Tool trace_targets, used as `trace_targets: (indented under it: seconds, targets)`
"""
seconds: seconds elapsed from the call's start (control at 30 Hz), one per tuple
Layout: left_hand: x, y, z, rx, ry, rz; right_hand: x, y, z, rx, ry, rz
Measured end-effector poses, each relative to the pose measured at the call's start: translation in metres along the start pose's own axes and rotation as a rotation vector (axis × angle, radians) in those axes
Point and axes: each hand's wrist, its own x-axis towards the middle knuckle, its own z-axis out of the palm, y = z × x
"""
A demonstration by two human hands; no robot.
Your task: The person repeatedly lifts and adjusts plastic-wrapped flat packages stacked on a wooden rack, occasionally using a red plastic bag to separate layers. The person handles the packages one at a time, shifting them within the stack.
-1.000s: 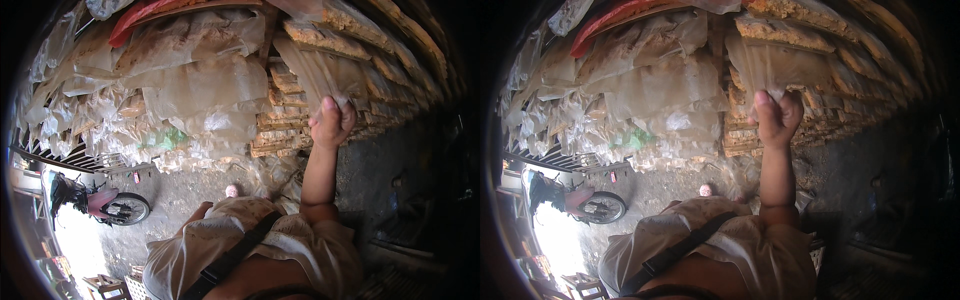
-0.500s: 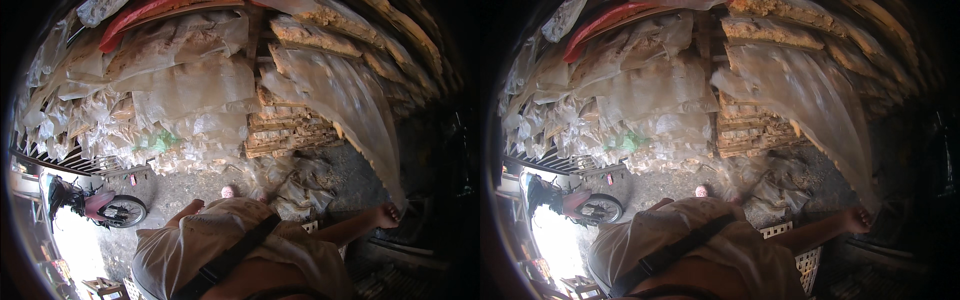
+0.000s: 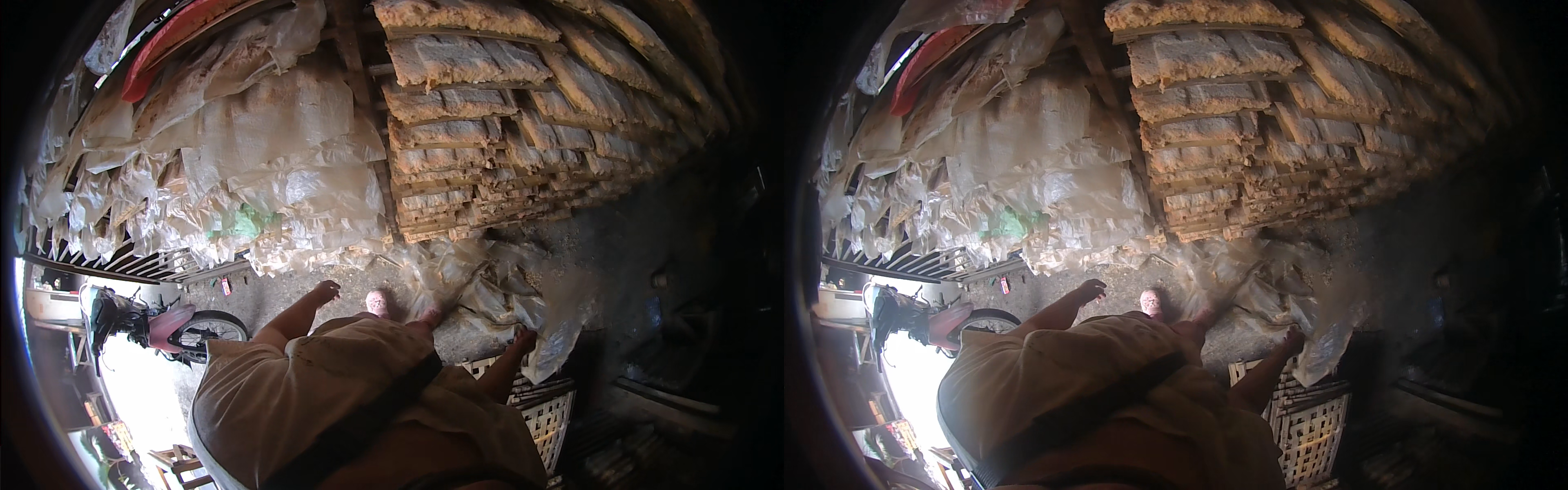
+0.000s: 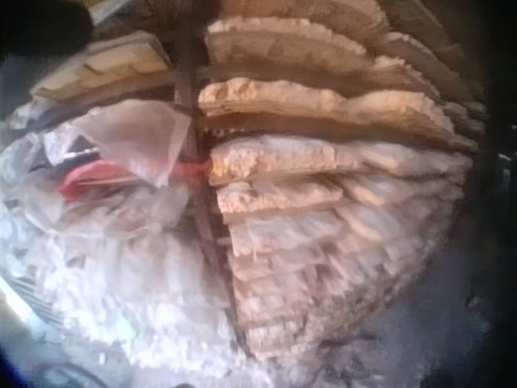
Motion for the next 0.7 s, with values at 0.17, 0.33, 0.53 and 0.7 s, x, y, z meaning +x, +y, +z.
trace_targets:
  seconds: [0.17, 0.33, 0.53, 0.7]
  targets:
    - [-0.014, 0.019, 0.010, 0.235, -0.013, -0.030, 0.046, 0.065, 0.113, -0.674, -0.382, -0.621]
    - [-0.056, -0.015, 0.012, 0.296, 0.035, -0.065, -0.052, 0.005, 0.174, -1.210, -0.544, -1.053]
    - [-0.087, -0.062, 0.001, 0.200, 0.067, -0.177, -0.081, -0.015, 0.235, -0.924, -0.577, -0.830]
    - [-0.104, -0.061, -0.004, 0.130, 0.080, -0.252, -0.061, -0.008, 0.282, -0.913, -0.713, -0.861]
